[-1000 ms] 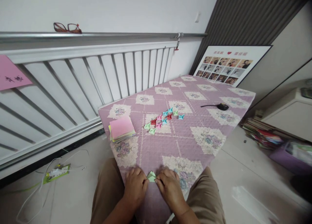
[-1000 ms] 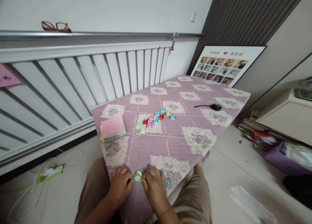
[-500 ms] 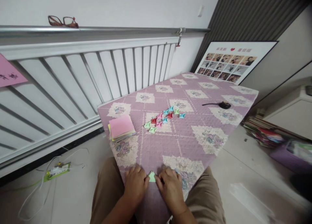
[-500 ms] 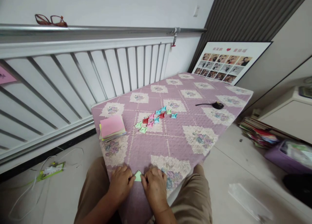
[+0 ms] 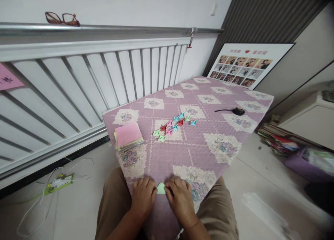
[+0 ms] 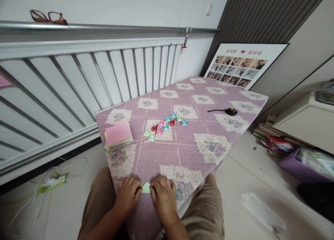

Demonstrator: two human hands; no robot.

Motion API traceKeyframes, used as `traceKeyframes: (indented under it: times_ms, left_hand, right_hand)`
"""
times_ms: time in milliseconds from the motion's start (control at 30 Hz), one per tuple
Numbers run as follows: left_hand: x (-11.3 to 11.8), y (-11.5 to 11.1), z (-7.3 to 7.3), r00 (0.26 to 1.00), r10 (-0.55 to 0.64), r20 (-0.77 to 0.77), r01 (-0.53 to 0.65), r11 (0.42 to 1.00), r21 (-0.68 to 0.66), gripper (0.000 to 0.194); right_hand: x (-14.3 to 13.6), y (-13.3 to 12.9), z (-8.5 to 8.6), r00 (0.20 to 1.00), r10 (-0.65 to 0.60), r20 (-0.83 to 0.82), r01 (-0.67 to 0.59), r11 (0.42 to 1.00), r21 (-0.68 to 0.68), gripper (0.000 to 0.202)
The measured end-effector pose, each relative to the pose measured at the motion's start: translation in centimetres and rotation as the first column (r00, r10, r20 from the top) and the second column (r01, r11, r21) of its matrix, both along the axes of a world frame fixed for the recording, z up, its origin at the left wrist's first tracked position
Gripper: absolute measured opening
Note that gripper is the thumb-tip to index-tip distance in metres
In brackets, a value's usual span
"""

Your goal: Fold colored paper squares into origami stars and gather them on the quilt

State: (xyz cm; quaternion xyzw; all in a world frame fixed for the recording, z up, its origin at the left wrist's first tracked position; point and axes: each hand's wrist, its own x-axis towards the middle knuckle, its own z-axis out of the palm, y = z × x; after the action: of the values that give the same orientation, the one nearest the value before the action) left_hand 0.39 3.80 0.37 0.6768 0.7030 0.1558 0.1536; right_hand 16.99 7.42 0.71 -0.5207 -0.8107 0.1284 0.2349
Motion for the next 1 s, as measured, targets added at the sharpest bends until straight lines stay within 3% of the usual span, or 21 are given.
traceKeyframes:
  times_ms: [400,667,1000]
  left_hand:
    - [-0.1,-0.3,-0.3,0.999,-0.051,-0.018,0.052,0.998,0.027,0.014]
    - [-0.2,-0.4,-1.0,0.973,-0.188,-0.137,0.195,0.980,0.040,0.027]
    - [0.2,-0.1,-0.8,0.934,-0.243,-0.262,0.252,0.968,0.001,0.030]
  right_hand:
    - [-1.0,0.4,0.4,0.987,-0.080,-0.138,0.062,0.990,-0.128,0.011]
    - [-1.0,0.4,-0.2,0.988,-0.078,-0.133,0.064,0.992,-0.109,0.009]
    - [-1.2,0.2,0.0,0.994,-0.081,-0.078,0.072,0.992,-0.107,0.010]
